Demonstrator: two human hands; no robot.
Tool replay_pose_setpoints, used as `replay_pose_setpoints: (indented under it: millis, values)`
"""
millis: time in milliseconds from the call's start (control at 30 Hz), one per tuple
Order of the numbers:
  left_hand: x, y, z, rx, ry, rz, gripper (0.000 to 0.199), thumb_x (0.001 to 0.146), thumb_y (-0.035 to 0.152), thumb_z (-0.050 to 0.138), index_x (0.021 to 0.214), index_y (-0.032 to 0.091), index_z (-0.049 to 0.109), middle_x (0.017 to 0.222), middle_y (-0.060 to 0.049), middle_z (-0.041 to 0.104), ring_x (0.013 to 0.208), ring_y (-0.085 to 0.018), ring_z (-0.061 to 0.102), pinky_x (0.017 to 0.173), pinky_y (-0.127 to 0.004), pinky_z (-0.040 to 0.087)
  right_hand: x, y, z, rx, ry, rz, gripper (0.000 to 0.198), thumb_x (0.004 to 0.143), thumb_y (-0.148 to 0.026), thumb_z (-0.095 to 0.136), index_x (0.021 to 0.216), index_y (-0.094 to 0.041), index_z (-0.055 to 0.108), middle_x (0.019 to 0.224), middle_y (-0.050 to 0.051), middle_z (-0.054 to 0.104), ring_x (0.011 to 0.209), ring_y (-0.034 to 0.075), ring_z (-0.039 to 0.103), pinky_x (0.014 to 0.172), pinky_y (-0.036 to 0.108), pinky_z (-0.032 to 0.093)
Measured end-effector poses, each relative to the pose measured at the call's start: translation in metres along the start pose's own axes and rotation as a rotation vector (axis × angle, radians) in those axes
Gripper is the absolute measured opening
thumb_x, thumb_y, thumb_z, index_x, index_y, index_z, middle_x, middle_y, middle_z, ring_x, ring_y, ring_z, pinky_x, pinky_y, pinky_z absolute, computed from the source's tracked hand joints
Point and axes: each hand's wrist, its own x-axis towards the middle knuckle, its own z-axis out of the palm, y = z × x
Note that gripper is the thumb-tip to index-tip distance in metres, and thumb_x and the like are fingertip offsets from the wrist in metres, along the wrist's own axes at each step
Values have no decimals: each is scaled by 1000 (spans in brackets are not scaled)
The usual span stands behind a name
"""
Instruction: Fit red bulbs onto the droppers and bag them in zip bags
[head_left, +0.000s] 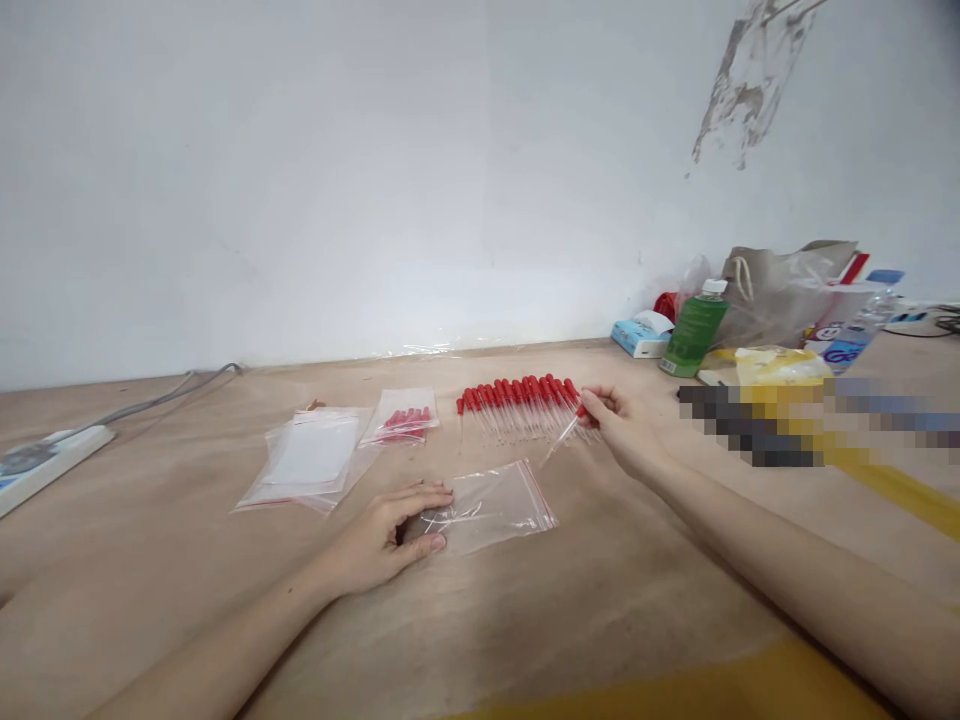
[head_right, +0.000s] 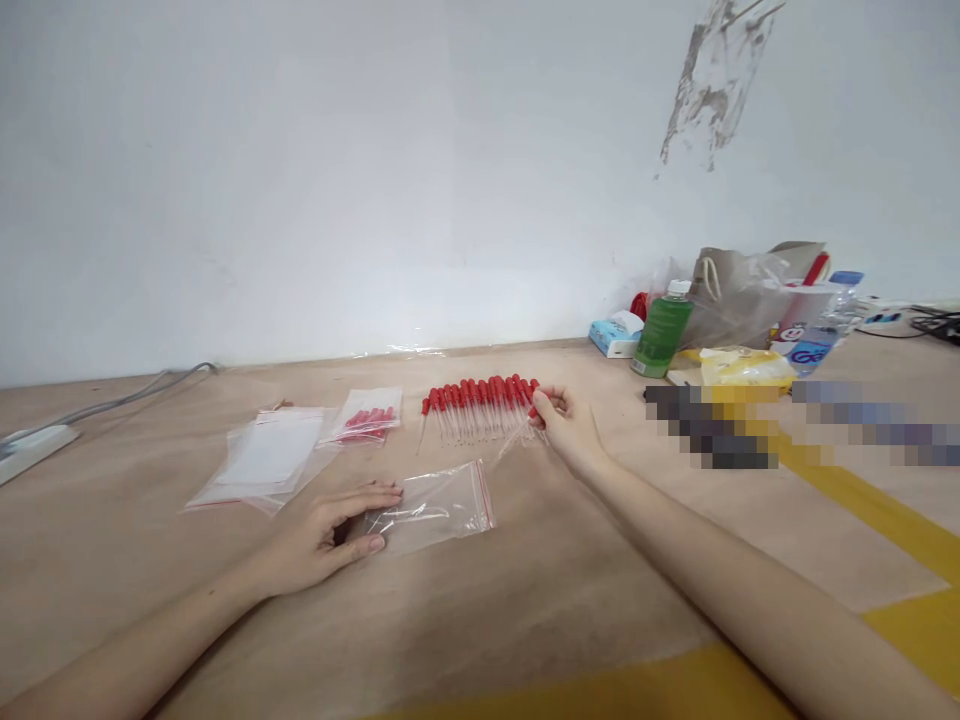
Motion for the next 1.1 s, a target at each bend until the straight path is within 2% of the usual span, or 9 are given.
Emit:
replay_pose_setpoints:
  millis: [200, 300, 433, 567, 667, 767, 900, 1000, 1100]
  values:
    - [0, 3, -3, 35, -2, -1, 39, 81, 38, 52, 117, 26, 53, 120, -3, 56, 117, -23, 44, 99, -43, 34, -28, 20, 3, 61, -55, 119, 40, 64, -52, 63, 82, -20, 48, 66, 0, 57, 57, 12, 58, 58, 29, 50]
    - [-1, 6, -4, 58, -7, -71, 43, 81, 41, 51, 122, 28, 48, 125, -3, 52, 96, -21, 57, 83, -36, 46, -36, 21, 10, 115, -207, 164, 39, 66, -48, 63, 88, -21, 44, 72, 1, 61, 65, 15, 61, 64, 32, 50]
    - [-4, 10, -6, 45, -31, -111, 53, 81, 41, 49, 131, 31, 34, 126, -3, 51, 68, -13, 58, 58, -26, 48, -45, 17, 8, -139, -517, 5, 28, 71, -42, 61, 83, -19, 50, 80, 3, 63, 77, 16, 61, 71, 32, 47]
    - [-4, 8, -6, 20, -33, -99, 57, 80, 41, 51, 132, 31, 31, 126, -4, 50, 83, -17, 59, 56, -24, 47, -46, 11, 6, -395, -634, -228, 22, 72, -38, 61, 77, -17, 58, 84, 4, 62, 80, 16, 57, 74, 32, 44]
    - [-3, 7, -5, 7, -36, -90, 58, 80, 41, 52, 132, 31, 31, 126, -3, 50, 91, -19, 58, 65, -27, 49, -47, 12, 13, -444, -639, -338, 21, 69, -39, 65, 72, -18, 61, 90, 4, 59, 84, 17, 55, 79, 34, 41]
    - [-1, 7, -5, 11, -42, -60, 55, 80, 40, 52, 131, 30, 33, 126, -3, 50, 106, -22, 52, 84, -34, 45, -52, 15, 24, -568, -527, -349, 23, 66, -43, 67, 70, -21, 66, 100, 6, 55, 94, 20, 52, 85, 39, 37]
    - [0, 8, -7, -13, -59, -37, 48, 81, 39, 51, 126, 27, 37, 129, -4, 47, 116, -21, 44, 94, -36, 39, -59, 16, 27, -760, -508, -362, 23, 76, -45, 55, 78, -28, 70, 109, 6, 52, 107, 24, 44, 92, 48, 27]
    - [0, 8, -7, -25, -70, -36, 44, 82, 38, 49, 123, 26, 38, 129, -5, 46, 117, -20, 43, 95, -36, 38, -49, 12, 19, -768, -516, -377, 25, 82, -39, 48, 81, -25, 69, 106, 6, 55, 101, 21, 49, 89, 43, 32]
    - [0, 8, -6, -11, -75, -17, 38, 83, 39, 49, 118, 25, 42, 131, -6, 44, 119, -21, 42, 95, -37, 38, -23, 4, 13, -747, -381, -383, 21, 78, -35, 52, 80, -21, 67, 88, 5, 62, 84, 18, 55, 77, 33, 40]
